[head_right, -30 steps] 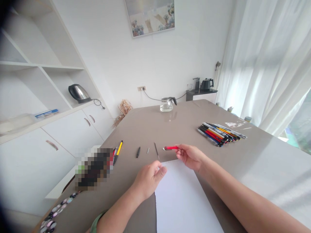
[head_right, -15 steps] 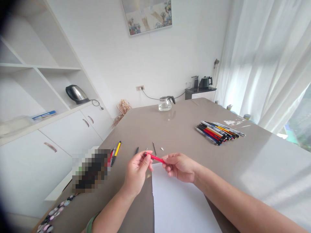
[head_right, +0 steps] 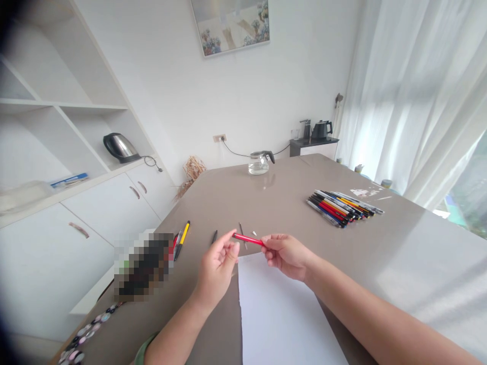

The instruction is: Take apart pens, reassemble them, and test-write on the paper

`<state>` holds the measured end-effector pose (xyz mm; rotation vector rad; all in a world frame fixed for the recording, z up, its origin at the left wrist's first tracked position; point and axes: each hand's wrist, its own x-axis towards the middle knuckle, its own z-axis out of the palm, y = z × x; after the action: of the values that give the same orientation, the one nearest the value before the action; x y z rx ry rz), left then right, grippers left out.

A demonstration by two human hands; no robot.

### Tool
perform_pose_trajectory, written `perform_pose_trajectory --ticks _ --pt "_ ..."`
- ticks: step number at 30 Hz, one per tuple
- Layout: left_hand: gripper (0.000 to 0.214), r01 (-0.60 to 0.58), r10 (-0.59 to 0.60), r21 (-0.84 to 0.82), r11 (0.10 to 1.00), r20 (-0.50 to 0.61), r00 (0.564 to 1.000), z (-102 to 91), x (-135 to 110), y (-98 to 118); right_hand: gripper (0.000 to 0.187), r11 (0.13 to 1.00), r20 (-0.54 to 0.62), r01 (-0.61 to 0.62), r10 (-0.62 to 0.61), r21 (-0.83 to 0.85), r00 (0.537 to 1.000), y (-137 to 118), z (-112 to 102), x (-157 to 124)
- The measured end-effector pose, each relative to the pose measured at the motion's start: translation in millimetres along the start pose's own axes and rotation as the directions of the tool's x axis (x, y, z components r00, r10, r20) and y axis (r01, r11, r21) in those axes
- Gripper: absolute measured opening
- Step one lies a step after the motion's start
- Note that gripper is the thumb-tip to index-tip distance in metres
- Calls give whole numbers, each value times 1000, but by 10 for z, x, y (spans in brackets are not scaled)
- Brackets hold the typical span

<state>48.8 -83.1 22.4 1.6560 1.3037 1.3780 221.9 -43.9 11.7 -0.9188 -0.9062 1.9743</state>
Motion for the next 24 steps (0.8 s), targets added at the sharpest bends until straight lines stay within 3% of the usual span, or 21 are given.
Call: perform_pose_trajectory --ticks 4,8,12,15,18,20,24 --pt "26 123 -121 -23 992 89 989 -8 23 -34 17 984 -22 155 -158 -90 987 -66 41 -36" --pt "25 328 -288 -78 941 319 903 30 -1 -39 24 944 17 308 -308 -117 951 -149 116 -119" --pt "27 398 -294 -140 907 467 834 78 -42 19 24 899 135 301 -271 -319 953 -149 176 -192" --pt "29 397 -274 -163 903 493 826 92 -55 37 22 823 222 305 -222 -479 949 -118 211 -226" --pt "29 417 -303 -162 894 468 831 97 -58 9 25 754 168 350 -311 -556 935 -106 248 -246" --pt "28 415 -297 -176 892 464 835 101 -61 -11 24 743 132 364 -354 -561 926 -110 271 -255" --pt "27 367 -235 -227 902 455 859 116 -76 -1 21 733 200 342 -278 -588 939 -100 298 -260"
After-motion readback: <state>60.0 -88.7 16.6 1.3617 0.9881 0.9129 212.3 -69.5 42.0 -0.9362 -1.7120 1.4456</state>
